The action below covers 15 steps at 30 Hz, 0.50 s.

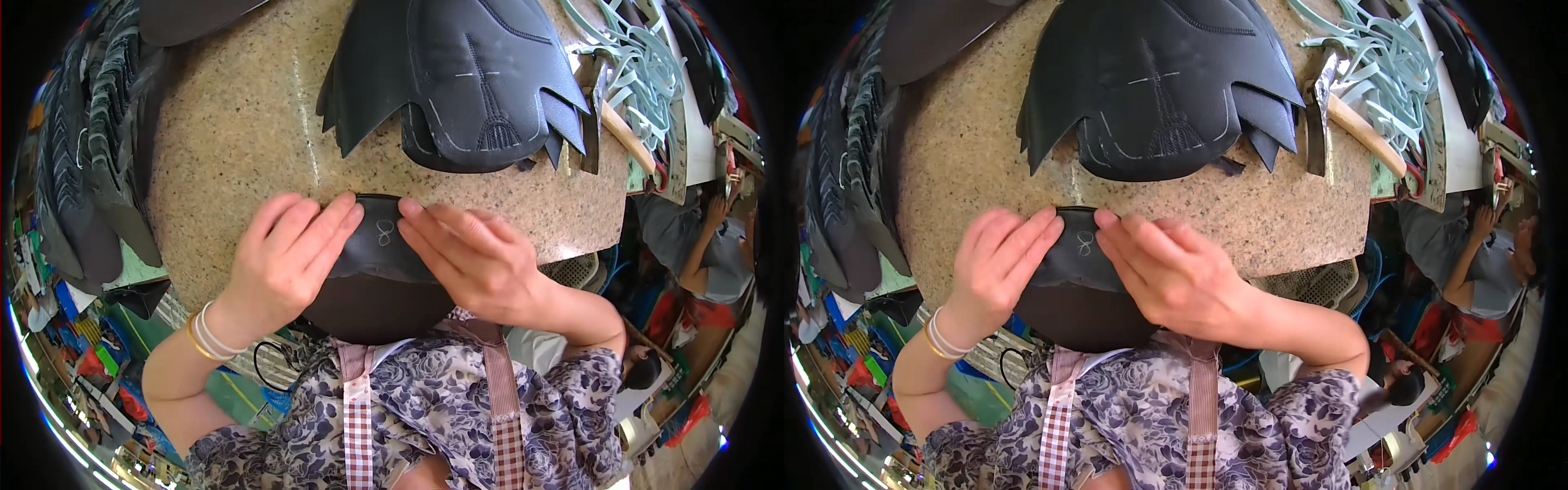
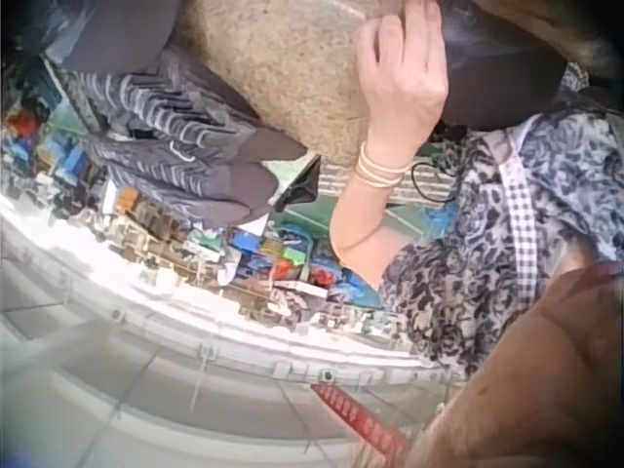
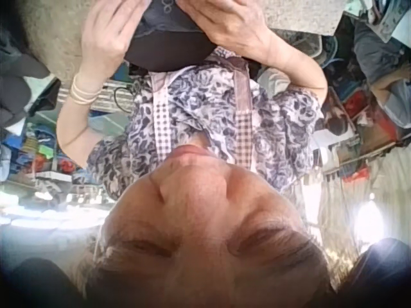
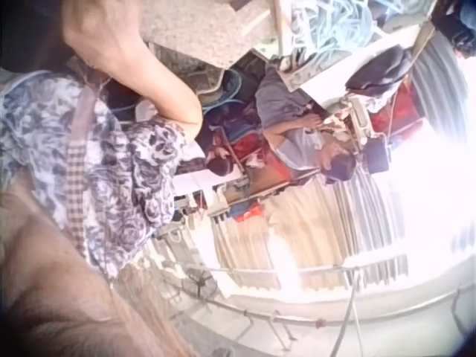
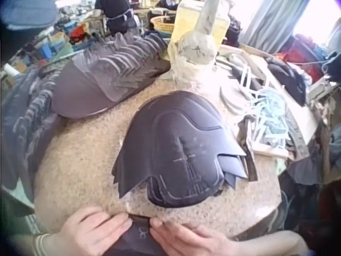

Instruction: The person applies adhesive tape strips along the edges of shoe upper pieces by hand and then attaches and presses matching shoe parts together onto them.

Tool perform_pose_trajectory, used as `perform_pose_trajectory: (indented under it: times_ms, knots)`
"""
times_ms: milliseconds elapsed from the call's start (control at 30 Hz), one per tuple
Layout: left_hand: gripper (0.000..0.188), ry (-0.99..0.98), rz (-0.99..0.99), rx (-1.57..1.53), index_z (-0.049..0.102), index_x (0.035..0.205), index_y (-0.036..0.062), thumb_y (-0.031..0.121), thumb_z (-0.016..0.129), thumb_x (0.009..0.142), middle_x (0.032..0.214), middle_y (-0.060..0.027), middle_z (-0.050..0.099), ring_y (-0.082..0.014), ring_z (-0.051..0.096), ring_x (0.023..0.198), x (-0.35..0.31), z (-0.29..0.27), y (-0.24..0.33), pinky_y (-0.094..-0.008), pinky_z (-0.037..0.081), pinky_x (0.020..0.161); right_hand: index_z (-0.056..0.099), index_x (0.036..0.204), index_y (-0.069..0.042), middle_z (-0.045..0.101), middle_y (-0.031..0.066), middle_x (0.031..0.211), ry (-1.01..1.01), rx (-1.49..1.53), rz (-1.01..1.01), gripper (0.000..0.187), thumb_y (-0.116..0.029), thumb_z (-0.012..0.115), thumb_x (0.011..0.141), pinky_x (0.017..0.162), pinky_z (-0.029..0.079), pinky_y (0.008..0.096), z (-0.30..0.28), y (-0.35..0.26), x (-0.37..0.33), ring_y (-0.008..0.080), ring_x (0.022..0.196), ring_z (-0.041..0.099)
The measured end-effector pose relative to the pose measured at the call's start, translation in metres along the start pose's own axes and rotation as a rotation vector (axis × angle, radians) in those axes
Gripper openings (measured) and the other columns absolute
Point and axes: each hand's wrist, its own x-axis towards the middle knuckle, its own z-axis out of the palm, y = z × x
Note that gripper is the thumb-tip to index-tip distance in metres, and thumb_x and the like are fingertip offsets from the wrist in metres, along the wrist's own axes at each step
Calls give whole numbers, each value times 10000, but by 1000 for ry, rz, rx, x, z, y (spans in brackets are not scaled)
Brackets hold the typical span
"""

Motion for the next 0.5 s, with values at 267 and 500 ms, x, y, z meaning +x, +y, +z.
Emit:
perform_pose_trajectory:
  times_ms: [267, 500]
  knots:
    - [500, -440, 14, -19, 546, 1275, 10, 108, 553, 785, 1403, -132, 488, -283, 450, 1292, -56, -16, 24, -554, 248, 1107, 517, 1299, 38, 389, 173, 1473, -311, 171, -162, 567, -158, 537, 767, 1151, 228, 470, 1, -15, -38, 275, 1385, 363]
    - [223, 137, -360, -794, 628, 1034, -1, 119, 657, 848, 1135, -106, 646, -215, 606, 1022, 21, -44, -28, -395, 437, 952, 611, 1095, 11, 695, 146, 942, 344, 480, 373, 489, -203, 836, 717, 709, 538, 295, -41, 36, 20, 213, 777, 689]
